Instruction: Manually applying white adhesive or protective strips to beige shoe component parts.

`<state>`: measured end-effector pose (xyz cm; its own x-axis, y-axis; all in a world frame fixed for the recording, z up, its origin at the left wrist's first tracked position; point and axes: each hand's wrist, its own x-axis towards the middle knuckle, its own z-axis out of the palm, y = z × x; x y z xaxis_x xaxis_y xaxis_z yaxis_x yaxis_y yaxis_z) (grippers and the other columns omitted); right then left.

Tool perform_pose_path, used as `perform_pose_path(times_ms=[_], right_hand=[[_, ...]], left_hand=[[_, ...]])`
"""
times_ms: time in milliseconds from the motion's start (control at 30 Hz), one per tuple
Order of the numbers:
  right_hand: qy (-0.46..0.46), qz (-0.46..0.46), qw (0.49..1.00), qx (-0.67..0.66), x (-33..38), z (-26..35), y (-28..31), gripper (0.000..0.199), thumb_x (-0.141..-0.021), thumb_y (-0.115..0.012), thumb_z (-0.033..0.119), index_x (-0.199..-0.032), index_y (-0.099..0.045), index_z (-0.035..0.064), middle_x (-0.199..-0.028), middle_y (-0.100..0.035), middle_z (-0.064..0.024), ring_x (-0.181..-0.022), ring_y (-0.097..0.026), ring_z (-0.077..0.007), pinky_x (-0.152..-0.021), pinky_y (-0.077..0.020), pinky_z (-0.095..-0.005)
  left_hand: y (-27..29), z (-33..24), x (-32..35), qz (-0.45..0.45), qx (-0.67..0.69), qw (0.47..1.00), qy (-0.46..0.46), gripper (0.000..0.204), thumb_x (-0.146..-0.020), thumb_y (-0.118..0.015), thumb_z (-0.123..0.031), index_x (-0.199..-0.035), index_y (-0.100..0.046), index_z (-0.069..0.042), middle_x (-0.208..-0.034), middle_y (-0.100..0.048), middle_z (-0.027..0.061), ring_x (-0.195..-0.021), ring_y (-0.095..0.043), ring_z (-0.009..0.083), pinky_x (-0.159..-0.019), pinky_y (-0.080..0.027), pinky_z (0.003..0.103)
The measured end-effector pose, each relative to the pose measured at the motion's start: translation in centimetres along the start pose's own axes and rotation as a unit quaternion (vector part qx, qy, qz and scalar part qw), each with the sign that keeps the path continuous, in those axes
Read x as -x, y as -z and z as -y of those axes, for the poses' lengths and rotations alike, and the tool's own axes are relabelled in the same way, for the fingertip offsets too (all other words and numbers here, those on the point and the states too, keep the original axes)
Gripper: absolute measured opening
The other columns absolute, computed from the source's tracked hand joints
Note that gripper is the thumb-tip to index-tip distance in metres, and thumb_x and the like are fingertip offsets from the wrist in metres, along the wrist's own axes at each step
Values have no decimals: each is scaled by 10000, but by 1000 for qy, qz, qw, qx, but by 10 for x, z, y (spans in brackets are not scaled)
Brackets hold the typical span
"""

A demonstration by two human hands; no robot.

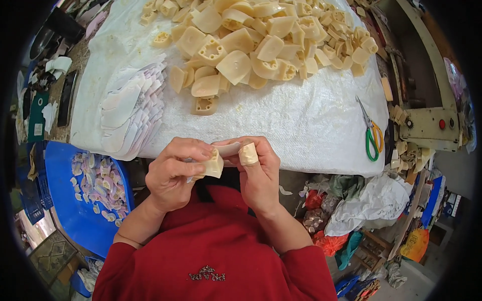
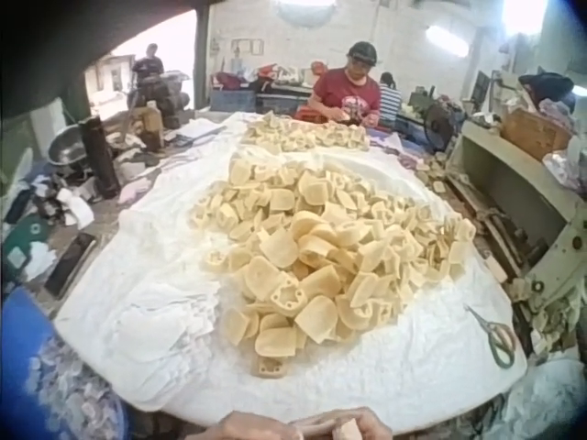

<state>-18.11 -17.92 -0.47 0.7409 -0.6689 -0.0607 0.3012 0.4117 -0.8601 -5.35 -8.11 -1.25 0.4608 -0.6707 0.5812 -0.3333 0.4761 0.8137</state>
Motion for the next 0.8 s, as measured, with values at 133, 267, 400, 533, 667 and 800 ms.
perform_pose_path(times_ms=[133, 267, 400, 533, 667, 800], right_hand=[[-28, -8, 999, 27, 5, 5, 2, 279, -978, -446, 223, -1056, -496, -41, -1115, -583, -244, -1002, -605, -271, -871, -502, -371], [-67, -19, 997, 43, 4, 8, -2, 270, -979, -439, 201, -1058, -526, -43, -1161, -574, -239, -1023, -600, -255, -889, -496, -353], [-41, -23, 988, 150, 5, 5, -7, 262, -986, -409, 168, -1091, -529, -40, -1145, -602, -189, -993, -614, -223, -862, -498, -313], [-28, 9, 963, 269, -3, 9, -3, 268, -978, -423, 166, -1108, -540, -36, -1127, -619, -157, -967, -620, -198, -838, -499, -307], [-7, 124, 939, 322, -23, 28, 16, 276, -935, -521, 189, -1096, -565, -31, -1084, -634, -130, -974, -612, -186, -855, -485, -313], [-113, 160, 965, 174, -31, 26, 31, 383, -797, -708, 140, -1117, -561, -9, -1049, -639, -114, -974, -604, -169, -871, -474, -310]], left_hand=[[2, 5, -1, 53, -194, 977, -77, 217, -647, -656, 58, -819, -578, -51, -951, -589, 71, -823, -594, 212, -644, -396, 297], [-6, -1, -7, 75, -301, 946, -97, 179, -634, -637, 6, -780, -563, -66, -891, -562, 50, -752, -561, 189, -593, -343, 296], [-11, -6, -11, 106, -368, 920, -86, 119, -664, -620, -35, -737, -529, -60, -826, -517, 41, -685, -508, 186, -585, -342, 306], [-9, 0, -10, 103, -383, 916, -64, 141, -670, -622, -2, -739, -510, -54, -851, -537, 55, -715, -528, 208, -609, -374, 326], [-2, 9, -5, 44, -250, 966, -54, 184, -655, -625, 58, -738, -495, -42, -895, -578, 76, -767, -567, 234, -662, -426, 333], [-3, 7, -4, 60, -83, 995, -17, 218, -631, -632, 101, -732, -487, -28, -920, -609, 101, -806, -596, 253, -712, -463, 322]])
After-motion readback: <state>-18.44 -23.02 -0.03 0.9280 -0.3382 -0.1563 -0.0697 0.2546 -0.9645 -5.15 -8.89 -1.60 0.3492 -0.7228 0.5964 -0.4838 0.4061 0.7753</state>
